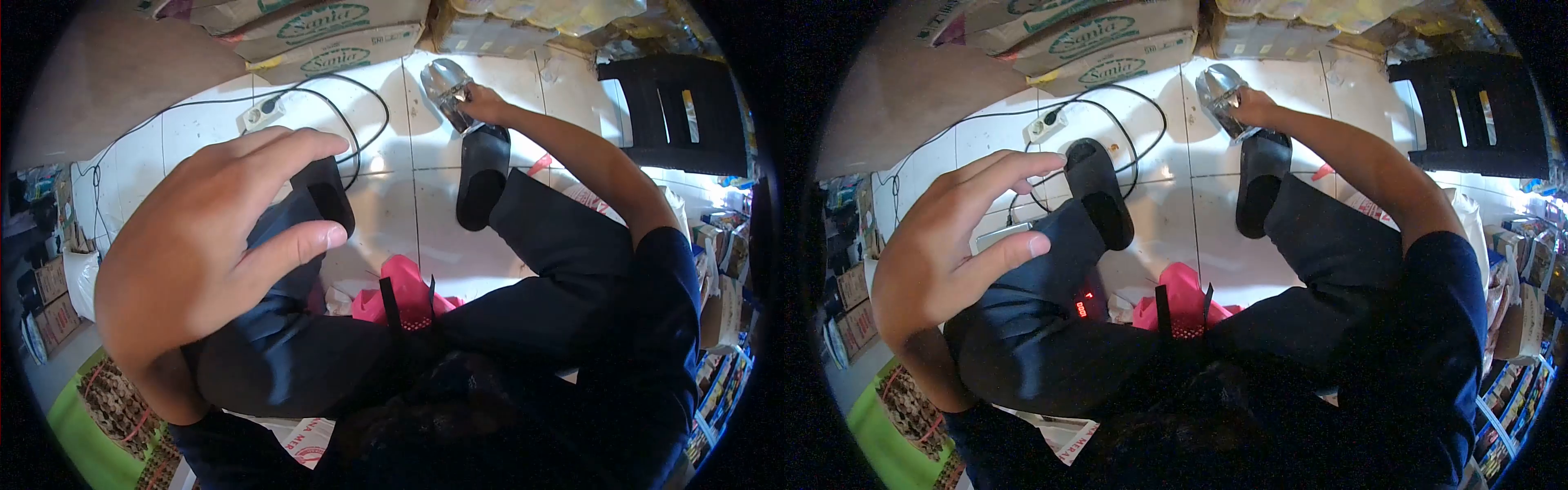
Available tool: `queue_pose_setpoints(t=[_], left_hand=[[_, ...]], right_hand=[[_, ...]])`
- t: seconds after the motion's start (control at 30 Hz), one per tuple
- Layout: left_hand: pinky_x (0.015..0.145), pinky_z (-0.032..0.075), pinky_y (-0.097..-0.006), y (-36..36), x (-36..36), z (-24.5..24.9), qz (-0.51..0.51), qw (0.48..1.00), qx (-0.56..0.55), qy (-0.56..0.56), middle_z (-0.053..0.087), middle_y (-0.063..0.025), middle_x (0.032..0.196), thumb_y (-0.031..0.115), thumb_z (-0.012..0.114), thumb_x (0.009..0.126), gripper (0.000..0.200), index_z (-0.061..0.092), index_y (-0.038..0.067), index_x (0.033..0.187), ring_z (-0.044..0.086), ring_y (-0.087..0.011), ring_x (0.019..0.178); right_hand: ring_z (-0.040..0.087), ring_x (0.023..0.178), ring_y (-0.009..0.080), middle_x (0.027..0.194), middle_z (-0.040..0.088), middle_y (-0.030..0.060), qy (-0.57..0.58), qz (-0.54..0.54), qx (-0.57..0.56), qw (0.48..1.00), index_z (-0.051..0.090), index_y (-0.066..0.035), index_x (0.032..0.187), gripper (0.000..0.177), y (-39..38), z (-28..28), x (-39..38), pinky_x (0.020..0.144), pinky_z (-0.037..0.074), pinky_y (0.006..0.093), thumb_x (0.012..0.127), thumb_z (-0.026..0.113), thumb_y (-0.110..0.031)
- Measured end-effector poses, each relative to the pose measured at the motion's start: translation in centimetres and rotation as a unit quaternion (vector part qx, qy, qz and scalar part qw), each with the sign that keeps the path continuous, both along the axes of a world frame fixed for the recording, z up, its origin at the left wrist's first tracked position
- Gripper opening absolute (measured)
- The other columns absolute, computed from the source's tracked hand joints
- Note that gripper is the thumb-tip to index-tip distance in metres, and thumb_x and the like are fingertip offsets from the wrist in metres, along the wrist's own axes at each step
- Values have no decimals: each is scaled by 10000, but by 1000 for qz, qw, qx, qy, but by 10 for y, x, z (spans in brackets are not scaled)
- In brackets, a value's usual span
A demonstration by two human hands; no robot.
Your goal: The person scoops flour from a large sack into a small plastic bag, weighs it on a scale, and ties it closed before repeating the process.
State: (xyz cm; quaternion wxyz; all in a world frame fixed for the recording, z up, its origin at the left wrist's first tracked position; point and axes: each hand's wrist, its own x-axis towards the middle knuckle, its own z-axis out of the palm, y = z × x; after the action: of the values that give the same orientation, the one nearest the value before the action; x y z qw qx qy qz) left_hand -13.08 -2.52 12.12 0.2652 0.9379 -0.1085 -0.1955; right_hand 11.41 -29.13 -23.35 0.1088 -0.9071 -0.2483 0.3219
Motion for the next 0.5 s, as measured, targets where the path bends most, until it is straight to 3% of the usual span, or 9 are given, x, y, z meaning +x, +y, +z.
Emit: queue_pose_setpoints(t=[0.2, 0.27, 0.37, 0.47, 0.5], left_hand=[[872, 432, -372, 8, -1, -2, 15, 999, -19, 30, 583, -189, 1117, 172, 650, 794, 481, 506, 0, 1219, 574, -303, 975], [866, 435, -382, 11, -3, -7, 20, 999, -27, 6, 587, -197, 1105, 184, 650, 799, 474, 505, -3, 1211, 573, -321, 969], [857, 438, -387, 13, -3, -7, 22, 999, -29, 13, 589, -200, 1091, 193, 652, 800, 472, 507, 0, 1206, 572, -328, 958], [849, 442, -387, 12, -3, -4, 25, 999, -33, 15, 591, -198, 1078, 198, 654, 801, 476, 507, 0, 1208, 575, -329, 948], [846, 444, -387, 11, -3, -2, 24, 999, -32, 18, 591, -197, 1075, 199, 654, 802, 476, 507, 0, 1209, 576, -331, 947]], right_hand=[[609, 941, 356, 982, 621, 236, -12, 31, 7, 999, 533, 35, 1076, 530, 7, 4, -1, 822, 475, 416, 776, 575, -401], [589, 1019, 381, 1049, 603, 276, 7, 35, -24, 999, 519, 58, 1117, 650, 12, 15, -1, 892, 465, 421, 757, 575, -481], [576, 1057, 374, 1092, 592, 281, 29, 50, -37, 998, 492, 72, 1184, 702, 16, 22, -1, 934, 444, 396, 751, 561, -476], [587, 1051, 345, 1103, 587, 285, 34, 46, -56, 997, 499, 91, 1167, 720, 19, 23, -5, 920, 453, 386, 728, 569, -475], [595, 1007, 353, 1054, 601, 266, 33, 53, -49, 997, 509, 65, 1121, 649, 19, 19, -4, 880, 460, 402, 746, 572, -461]])
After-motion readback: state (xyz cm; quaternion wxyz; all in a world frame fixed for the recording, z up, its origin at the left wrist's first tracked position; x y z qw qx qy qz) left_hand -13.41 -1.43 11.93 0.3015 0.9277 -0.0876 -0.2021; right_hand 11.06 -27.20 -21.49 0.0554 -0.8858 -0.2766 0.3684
